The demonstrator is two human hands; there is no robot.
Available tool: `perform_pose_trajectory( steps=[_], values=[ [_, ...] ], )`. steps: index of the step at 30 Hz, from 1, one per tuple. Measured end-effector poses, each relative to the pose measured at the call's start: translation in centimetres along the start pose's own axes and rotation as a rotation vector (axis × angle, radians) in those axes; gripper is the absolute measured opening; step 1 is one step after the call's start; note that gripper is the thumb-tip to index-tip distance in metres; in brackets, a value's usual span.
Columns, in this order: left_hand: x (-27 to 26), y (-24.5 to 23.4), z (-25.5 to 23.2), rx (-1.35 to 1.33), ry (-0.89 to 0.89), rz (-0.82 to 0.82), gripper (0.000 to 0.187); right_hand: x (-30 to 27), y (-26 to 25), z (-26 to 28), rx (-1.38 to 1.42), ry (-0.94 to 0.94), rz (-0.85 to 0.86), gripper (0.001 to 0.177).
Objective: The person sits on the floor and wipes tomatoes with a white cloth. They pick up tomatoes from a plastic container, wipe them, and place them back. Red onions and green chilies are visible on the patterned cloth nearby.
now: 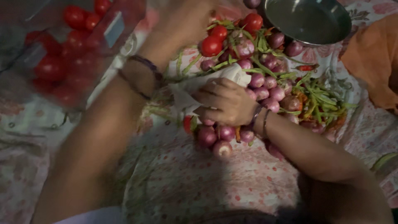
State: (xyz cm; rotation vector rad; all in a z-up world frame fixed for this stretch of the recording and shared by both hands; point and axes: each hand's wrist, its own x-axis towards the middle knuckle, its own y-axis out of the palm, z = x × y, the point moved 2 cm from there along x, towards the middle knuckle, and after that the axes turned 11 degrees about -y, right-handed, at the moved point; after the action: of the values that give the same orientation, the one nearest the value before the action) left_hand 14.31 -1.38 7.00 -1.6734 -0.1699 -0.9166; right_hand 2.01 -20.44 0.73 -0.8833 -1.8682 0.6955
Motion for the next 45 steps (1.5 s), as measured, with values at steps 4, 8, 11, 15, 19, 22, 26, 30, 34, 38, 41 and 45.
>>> perform_pose_trajectory(
  steps=[4, 8, 11, 15, 19, 22, 26, 30, 34, 38, 41, 45],
  values=[
    [-0.5, 5.9, -1.2, -0.184, 0.111, 0.123, 0.038, -0.4, 0.4, -0.1, 0.015, -0.024, -0.039, 0.019],
    [-1.1, 8.1, -1.6, -0.154, -0.137, 0.482, 0.053, -0.3, 0.9, -0.3, -0.011, -0.018, -0.001, 0.017],
    [-2.1, 9.0, -0.7, -0.124, -0.104, 0.422, 0.061, -0.4, 0.9, -0.3, -0.002, -0.005, 0.001, 0.021],
    [-3.5, 9.7, 0.8, -0.271, -0.011, 0.225, 0.096, -0.2, 1.1, -0.3, -0.018, 0.010, 0.018, 0.019],
    [-4.1, 9.2, 2.3, -0.222, -0.133, 0.278, 0.088, -0.2, 1.1, -0.3, -0.016, 0.018, -0.003, 0.024],
    [-3.9, 6.6, 2.8, -0.381, -0.181, 0.102, 0.069, -0.5, 1.3, -0.6, 0.005, 0.033, -0.006, 0.024],
    [-5.4, 2.2, 1.3, -1.295, -0.780, 0.082, 0.048, -1.3, 1.7, -1.8, 0.089, 0.265, -0.234, 0.037],
    [-11.0, -2.3, -2.5, -1.570, -0.862, 0.065, 0.055, -2.0, 1.4, -2.0, 0.073, 0.596, -0.345, 0.046],
    [-13.5, -2.3, -4.5, -1.733, -1.093, 0.032, 0.062, -1.2, 1.0, -2.3, 0.107, 0.821, -0.471, 0.059],
    [-15.4, -0.2, -5.5, -1.798, -1.339, 0.175, 0.046, -0.5, -0.1, -2.2, 0.223, 0.808, -0.641, 0.053],
    [-16.1, 2.7, -6.0, -2.073, -0.933, 0.470, 0.070, -0.1, -0.7, -1.3, 0.086, 0.697, -0.469, 0.053],
    [-18.0, 5.3, -5.5, -1.880, -0.956, 0.373, 0.032, 0.5, -0.4, -0.5, 0.017, 0.322, -0.097, 0.050]
  ],
)
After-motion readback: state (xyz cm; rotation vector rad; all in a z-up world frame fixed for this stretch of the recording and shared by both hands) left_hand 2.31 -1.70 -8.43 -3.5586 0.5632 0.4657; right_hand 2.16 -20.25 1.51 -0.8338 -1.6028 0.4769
